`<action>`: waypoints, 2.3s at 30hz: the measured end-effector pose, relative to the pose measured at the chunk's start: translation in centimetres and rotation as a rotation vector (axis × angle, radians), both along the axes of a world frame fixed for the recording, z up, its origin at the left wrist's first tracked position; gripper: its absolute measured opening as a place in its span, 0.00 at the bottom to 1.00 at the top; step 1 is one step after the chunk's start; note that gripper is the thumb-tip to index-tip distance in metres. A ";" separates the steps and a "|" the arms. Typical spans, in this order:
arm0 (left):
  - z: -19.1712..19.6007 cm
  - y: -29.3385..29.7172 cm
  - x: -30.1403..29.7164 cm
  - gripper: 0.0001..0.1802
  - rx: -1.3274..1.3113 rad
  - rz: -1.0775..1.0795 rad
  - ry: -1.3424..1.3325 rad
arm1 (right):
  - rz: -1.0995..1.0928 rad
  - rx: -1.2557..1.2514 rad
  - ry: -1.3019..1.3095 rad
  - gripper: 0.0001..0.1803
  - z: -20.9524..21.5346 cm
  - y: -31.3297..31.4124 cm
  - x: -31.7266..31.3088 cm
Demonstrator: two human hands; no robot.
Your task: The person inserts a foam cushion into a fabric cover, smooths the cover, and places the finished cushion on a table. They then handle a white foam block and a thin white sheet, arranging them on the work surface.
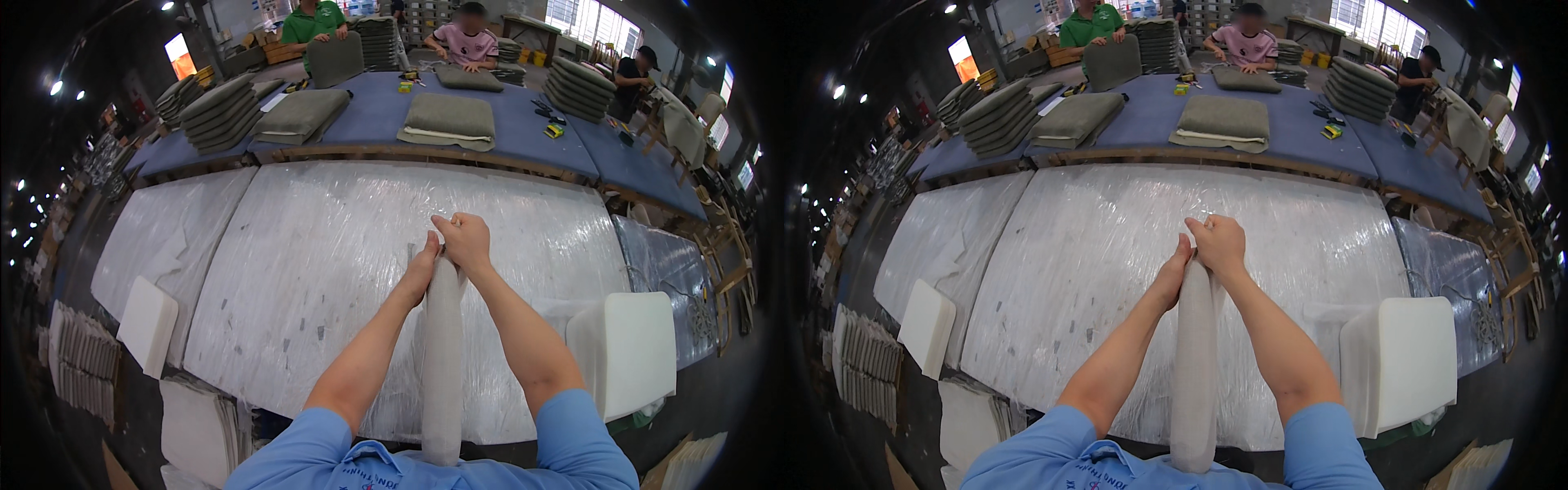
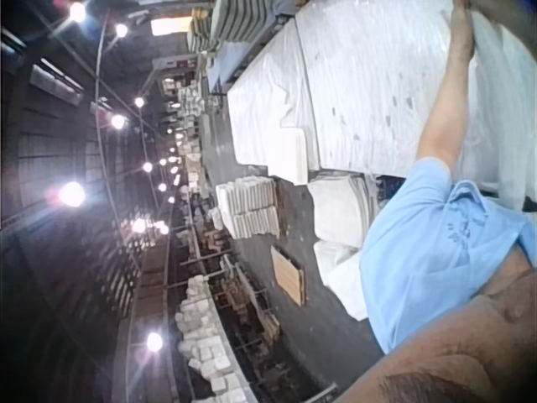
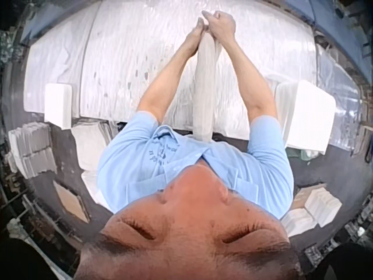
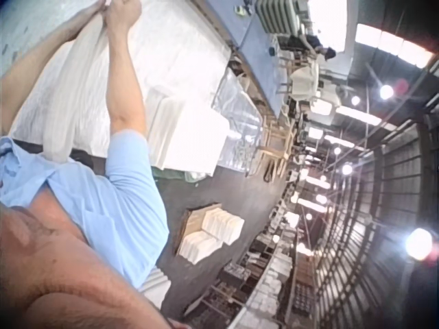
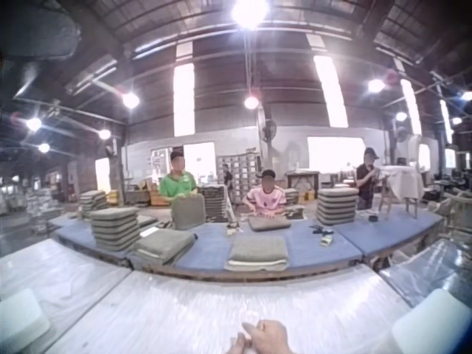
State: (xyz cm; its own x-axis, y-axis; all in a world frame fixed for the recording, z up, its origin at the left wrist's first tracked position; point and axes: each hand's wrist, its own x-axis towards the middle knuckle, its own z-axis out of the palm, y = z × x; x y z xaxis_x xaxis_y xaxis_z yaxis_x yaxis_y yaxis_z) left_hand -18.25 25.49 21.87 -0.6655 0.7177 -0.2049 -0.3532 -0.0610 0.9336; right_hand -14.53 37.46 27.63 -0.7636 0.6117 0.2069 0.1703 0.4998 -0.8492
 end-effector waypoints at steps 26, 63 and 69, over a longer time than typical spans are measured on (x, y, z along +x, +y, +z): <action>2.3 -1.2 0.0 0.34 -0.054 -0.282 0.055 | 0.122 -0.125 -0.154 0.26 -4.2 3.3 -3.9; -5.0 4.0 -5.2 0.31 -0.388 0.030 0.890 | 0.645 0.284 0.479 0.16 -0.3 2.7 7.9; -14.7 -15.7 3.0 0.44 -0.600 -0.505 0.082 | 0.232 0.389 0.512 0.19 -2.3 7.5 10.5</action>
State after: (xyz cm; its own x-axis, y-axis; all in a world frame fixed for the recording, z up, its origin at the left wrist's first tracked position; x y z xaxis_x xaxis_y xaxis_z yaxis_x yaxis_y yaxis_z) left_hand -15.24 9.81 7.17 -0.3181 0.7192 -0.6176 -0.1326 0.6113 0.7802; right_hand -4.06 44.95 25.33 -0.6136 0.2520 0.7483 -0.3535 0.7597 -0.5457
